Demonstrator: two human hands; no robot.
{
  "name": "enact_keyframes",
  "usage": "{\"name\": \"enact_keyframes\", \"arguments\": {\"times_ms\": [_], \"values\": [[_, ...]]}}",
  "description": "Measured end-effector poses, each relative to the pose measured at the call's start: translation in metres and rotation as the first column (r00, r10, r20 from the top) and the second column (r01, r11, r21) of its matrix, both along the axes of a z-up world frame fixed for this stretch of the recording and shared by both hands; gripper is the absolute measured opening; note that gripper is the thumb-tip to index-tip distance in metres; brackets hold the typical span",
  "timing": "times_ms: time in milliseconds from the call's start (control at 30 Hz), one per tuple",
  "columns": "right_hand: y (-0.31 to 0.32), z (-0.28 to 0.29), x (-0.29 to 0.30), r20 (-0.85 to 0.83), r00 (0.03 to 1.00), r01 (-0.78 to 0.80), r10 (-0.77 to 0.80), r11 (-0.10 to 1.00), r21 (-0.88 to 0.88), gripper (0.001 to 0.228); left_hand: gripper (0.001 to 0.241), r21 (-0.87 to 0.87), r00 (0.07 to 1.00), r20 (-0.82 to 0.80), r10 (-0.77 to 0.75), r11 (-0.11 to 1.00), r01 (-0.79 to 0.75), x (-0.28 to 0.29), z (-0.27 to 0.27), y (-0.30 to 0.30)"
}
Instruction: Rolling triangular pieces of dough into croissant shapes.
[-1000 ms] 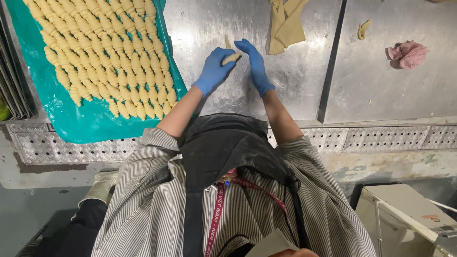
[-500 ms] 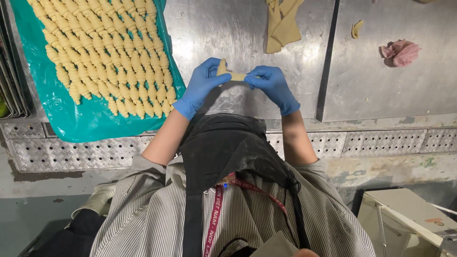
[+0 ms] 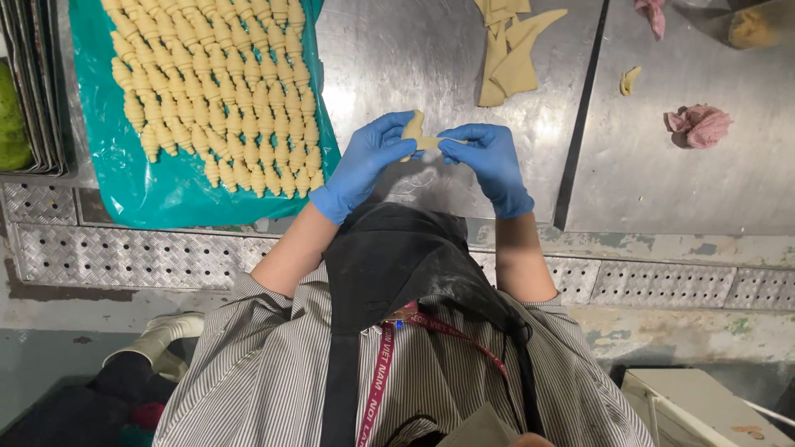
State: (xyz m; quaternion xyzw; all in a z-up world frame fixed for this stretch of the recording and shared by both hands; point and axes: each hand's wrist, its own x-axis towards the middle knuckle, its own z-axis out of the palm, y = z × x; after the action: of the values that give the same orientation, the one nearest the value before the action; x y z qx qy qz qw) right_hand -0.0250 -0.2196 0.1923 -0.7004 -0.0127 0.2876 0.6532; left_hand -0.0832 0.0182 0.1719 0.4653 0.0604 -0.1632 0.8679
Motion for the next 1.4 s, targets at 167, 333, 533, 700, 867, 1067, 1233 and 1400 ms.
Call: {"name": "enact_keyframes", "arguments": {"times_ms": [167,333,533,700,867,1067,1233,1400], "values": [[0.018,0.009,-0.001,-0.031,0.998,-0.05,0.052,0.996,0.08,0.025,0.054,0.033,0.999,-0.009,0.038,0.999,-0.037,-0.007,0.013,0.0],[0.027,0.013,0.001,-0.037,0.998,-0.052,0.052,0.999,0.014,0.022,0.055,0.064,0.998,0.01,0.067,0.996,-0.068,-0.016,0.019,0.004],[0.045,0.02,-0.002,-0.004,0.995,-0.099,0.099,0.994,0.05,0.022,0.049,0.105,0.99,0.041,0.131,0.985,-0.135,-0.023,0.018,0.004],[0.047,0.03,0.001,-0.088,0.988,-0.117,0.126,0.988,0.099,0.024,0.047,0.088,0.978,0.048,0.205,0.974,-0.209,-0.029,0.015,0.011],[0.064,0.031,-0.003,-0.005,0.987,-0.16,0.16,0.986,0.05,0.02,0.046,0.134,0.971,0.071,0.229,0.962,-0.237,-0.034,0.024,0.009],[0.071,0.028,0.001,-0.044,0.985,-0.161,0.167,0.981,0.11,0.018,0.043,0.12,0.953,0.069,0.296,0.946,-0.303,-0.04,0.024,0.018],[0.086,0.021,0.003,0.062,0.985,-0.165,0.161,0.985,0.057,0.013,0.044,0.182,0.951,0.093,0.295,0.934,-0.308,-0.044,0.031,0.025],[0.1,0.031,0.002,0.031,0.945,-0.322,0.325,0.913,0.252,0.025,0.049,0.163,0.967,0.157,0.202,0.96,-0.227,-0.054,0.016,0.038]]}}
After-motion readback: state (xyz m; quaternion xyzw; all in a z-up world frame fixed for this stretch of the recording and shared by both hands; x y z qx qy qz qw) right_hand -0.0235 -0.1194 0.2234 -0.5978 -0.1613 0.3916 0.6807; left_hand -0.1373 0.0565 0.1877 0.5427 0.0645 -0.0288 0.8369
